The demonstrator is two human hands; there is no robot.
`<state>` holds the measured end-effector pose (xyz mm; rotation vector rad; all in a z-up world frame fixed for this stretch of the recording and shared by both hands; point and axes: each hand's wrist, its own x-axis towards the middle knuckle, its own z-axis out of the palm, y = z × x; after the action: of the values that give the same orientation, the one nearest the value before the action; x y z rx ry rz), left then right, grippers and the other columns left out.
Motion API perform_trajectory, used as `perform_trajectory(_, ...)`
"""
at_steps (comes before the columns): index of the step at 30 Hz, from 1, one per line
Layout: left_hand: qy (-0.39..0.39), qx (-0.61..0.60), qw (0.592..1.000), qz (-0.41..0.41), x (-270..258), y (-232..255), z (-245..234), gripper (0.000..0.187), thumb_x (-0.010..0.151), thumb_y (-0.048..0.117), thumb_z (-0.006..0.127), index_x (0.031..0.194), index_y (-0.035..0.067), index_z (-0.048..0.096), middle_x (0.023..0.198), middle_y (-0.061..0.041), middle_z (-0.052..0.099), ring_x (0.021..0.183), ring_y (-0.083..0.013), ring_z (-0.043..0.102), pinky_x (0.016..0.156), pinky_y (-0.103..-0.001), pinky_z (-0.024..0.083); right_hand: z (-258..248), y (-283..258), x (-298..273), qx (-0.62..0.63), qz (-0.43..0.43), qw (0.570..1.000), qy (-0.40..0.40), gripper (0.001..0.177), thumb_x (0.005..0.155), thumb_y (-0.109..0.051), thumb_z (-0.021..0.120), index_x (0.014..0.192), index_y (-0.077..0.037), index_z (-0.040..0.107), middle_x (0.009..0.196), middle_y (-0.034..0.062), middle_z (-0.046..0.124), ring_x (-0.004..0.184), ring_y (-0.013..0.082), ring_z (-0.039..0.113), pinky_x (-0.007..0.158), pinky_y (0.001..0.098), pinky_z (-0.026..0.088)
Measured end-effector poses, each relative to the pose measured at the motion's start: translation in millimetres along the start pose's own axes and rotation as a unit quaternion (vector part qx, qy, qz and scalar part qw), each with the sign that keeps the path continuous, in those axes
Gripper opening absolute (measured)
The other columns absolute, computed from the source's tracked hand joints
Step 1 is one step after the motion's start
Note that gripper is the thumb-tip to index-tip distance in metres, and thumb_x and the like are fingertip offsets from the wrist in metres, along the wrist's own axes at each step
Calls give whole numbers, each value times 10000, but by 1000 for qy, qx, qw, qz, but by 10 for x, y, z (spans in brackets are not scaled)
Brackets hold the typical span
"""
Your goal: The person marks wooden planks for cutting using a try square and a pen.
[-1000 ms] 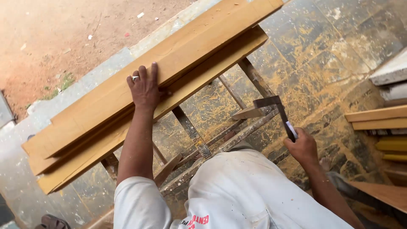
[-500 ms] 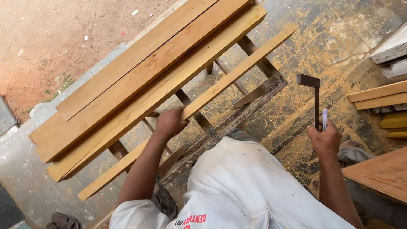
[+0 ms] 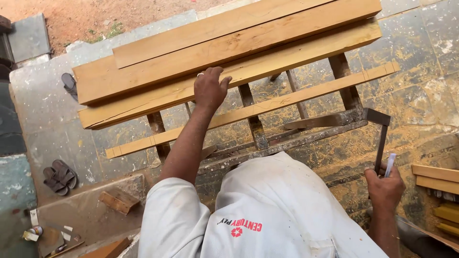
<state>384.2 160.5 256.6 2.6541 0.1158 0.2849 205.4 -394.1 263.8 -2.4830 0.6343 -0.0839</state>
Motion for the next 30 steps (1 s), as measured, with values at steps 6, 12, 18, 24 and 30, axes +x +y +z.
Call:
perform_trajectory(6, -41, 143, 989, 13, 61, 149, -86, 838, 719, 487, 872, 1327, 20, 535, 1297, -161, 497, 1214, -340, 477, 993, -538, 408, 39, 128, 129, 14, 2, 1000, 1, 381, 899, -229, 807, 1191, -4, 713, 1008, 137, 743, 855, 203, 698, 734, 361, 559)
perform_trajectory(12, -25, 191, 981, 27, -48, -46, 144, 888, 732, 407, 890, 1449, 84, 479, 1397, -132, 420, 1328, -317, 386, 1098, -521, 313, -46, -43, 221, -16, -8, 1000, 3, 391, 897, -213, 805, 1212, 5, 726, 978, 138, 746, 854, 227, 707, 773, 373, 564)
perform_trajectory(18, 71, 54, 996, -28, -314, -223, 130, 674, 879, 388, 853, 1373, 45, 550, 1368, -161, 468, 1320, -328, 408, 1088, -513, 327, 24, -385, 345, 177, 33, 983, -33, 382, 903, -130, 716, 1249, 24, 668, 1058, 132, 695, 890, 198, 663, 745, 313, 560)
perform_trajectory(24, 121, -25, 990, -74, -551, -74, 16, 424, 930, 257, 821, 1243, 40, 634, 1281, -154, 590, 1248, -325, 523, 1054, -492, 411, 59, -1251, 1385, 273, 23, 955, -114, 262, 961, -140, 665, 1193, -19, 665, 932, 73, 623, 820, 148, 550, 774, 311, 472)
perform_trajectory(30, 98, -53, 987, -116, -788, 343, 250, 304, 945, 246, 776, 1175, 70, 685, 1204, -129, 689, 1152, -291, 626, 1024, -478, 462, 868, -1257, 3519, 354, -5, 927, -122, 164, 965, -55, 747, 1092, -63, 644, 985, 45, 682, 914, 163, 653, 870, 353, 518)
